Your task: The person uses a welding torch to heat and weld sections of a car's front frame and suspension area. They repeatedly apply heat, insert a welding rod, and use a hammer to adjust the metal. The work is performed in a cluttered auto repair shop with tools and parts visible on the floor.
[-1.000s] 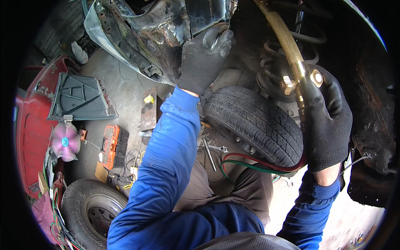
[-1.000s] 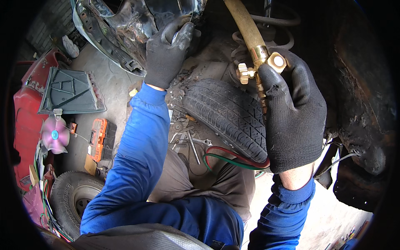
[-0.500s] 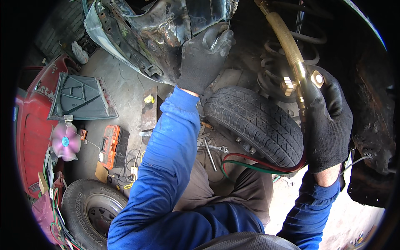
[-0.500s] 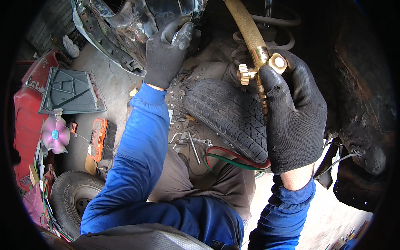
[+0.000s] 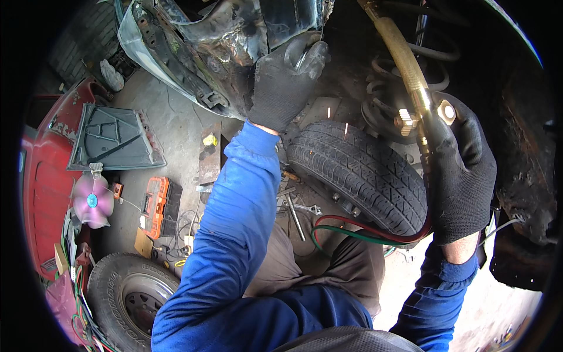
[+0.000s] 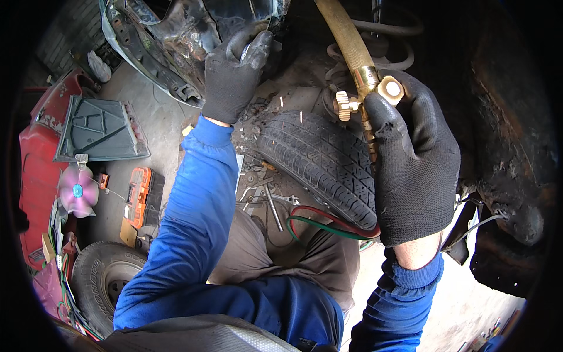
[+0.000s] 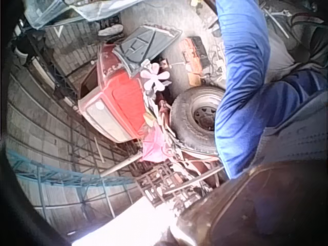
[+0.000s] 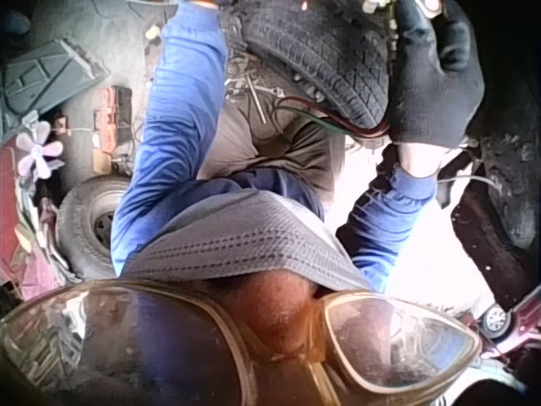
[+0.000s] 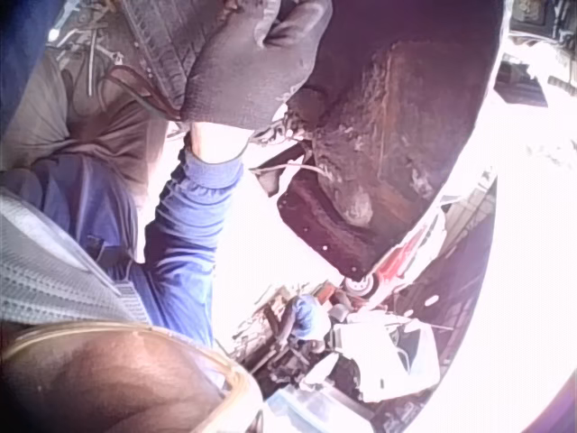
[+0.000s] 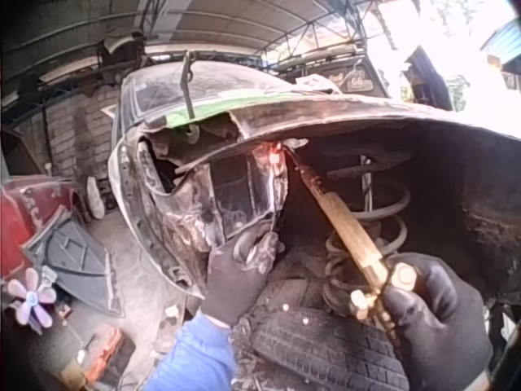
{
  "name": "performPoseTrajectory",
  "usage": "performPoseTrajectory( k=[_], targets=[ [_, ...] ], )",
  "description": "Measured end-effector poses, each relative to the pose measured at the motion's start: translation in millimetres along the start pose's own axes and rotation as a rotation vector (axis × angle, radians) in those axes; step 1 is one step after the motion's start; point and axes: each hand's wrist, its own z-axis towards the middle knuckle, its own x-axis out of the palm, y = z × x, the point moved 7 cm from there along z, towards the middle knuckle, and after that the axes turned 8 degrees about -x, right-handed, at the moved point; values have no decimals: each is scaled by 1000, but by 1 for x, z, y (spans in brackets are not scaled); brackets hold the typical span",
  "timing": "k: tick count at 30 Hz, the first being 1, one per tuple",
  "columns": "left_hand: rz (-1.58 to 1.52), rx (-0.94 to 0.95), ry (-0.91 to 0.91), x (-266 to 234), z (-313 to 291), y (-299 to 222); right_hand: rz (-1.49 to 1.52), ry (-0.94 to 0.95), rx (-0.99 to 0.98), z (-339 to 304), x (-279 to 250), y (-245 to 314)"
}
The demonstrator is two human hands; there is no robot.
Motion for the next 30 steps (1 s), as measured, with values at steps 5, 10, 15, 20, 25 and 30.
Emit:
performPoseTrajectory(
  k=[5, 10, 15, 20, 25, 30],
  targets=[
    [41, 98, -48, -1, 0, -6, 21, 8, -3, 2, 1, 0],
    [0, 36, -12, -2, -3, -5, 14, 13, 27, 1, 2, -2],
    [-28, 23, 16, 0, -4, -4, 40, 0, -5, 1, 2, -1],
    [21, 60, 11, -1, -2, -5, 1, 8, 4, 1, 3, -3],
    [-94, -20, 34, -1, -1, -3, -9, -6, 2, 1, 2, -2],
    [-19, 27, 19, -2, -1, -6, 5, 0, -9, 2, 2, 0]
  ],
)
